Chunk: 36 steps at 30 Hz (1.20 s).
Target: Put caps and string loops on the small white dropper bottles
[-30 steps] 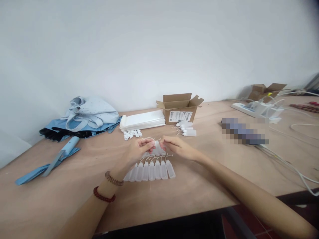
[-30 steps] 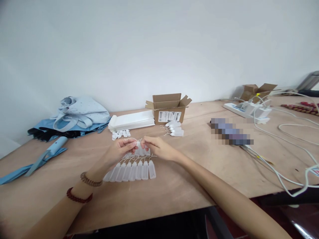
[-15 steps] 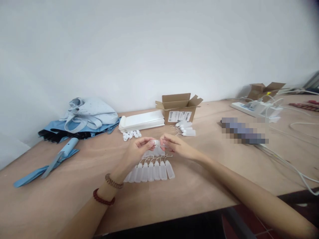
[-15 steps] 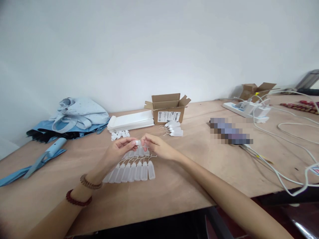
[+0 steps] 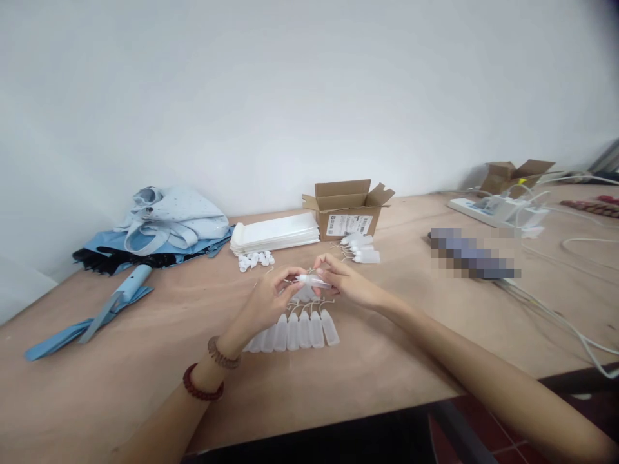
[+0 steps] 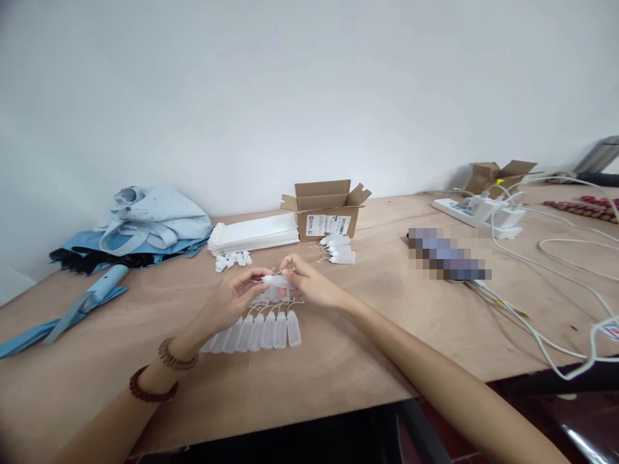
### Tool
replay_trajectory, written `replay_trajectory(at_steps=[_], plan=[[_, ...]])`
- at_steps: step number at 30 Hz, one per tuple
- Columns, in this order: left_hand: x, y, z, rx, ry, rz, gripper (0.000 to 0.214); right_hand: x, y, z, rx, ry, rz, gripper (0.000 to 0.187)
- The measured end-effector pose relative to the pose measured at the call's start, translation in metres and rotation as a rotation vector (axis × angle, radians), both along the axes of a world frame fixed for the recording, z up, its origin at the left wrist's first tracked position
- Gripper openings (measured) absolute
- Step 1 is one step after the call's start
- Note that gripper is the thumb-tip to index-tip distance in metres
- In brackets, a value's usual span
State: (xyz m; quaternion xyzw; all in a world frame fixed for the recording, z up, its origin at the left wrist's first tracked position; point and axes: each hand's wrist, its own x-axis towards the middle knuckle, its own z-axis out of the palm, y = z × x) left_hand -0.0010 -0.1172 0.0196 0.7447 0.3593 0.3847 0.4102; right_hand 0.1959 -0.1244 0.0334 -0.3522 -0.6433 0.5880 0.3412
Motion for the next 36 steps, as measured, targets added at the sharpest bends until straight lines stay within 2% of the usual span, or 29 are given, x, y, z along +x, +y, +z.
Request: replay_trajectory(at_steps=[7, 12, 20, 23, 25, 28, 31, 36], plan=[[0.0, 0.0, -0.001, -0.111, -0.075, -0.028, 0.027, -0.001, 0.004, -0.002, -0.065, 0.141, -0.012, 0.025], [0.001, 0.0, -0.001, -0.155, -0.107, -0.008, 0.027, -0.001, 0.005, -0.001, -0.094, 0.152, -0.04, 0.031], [0.002, -0.002, 0.002, -0.191, -0.142, 0.025, 0.031, 0.003, 0.003, 0.0, -0.066, 0.149, 0.061, 0.042], [0.002, -0.005, 0.006, -0.221, -0.127, 0.044, 0.031, 0.003, 0.006, -0.003, -0.112, 0.154, 0.056, 0.046], [0.002, -0.007, 0.009, -0.215, -0.091, 0.048, 0.029, 0.002, 0.008, -0.003, -0.181, 0.173, 0.066, 0.044], [0.002, -0.008, 0.011, -0.196, -0.045, 0.043, 0.025, 0.001, 0.009, -0.001, -0.244, 0.205, 0.078, 0.029], [0.002, -0.006, 0.01, -0.18, -0.025, 0.051, 0.028, 0.002, 0.007, 0.0, -0.219, 0.185, 0.034, 0.021], [0.002, -0.002, 0.005, -0.245, -0.056, 0.047, 0.035, 0.002, 0.005, -0.005, -0.085, 0.139, 0.041, 0.026]])
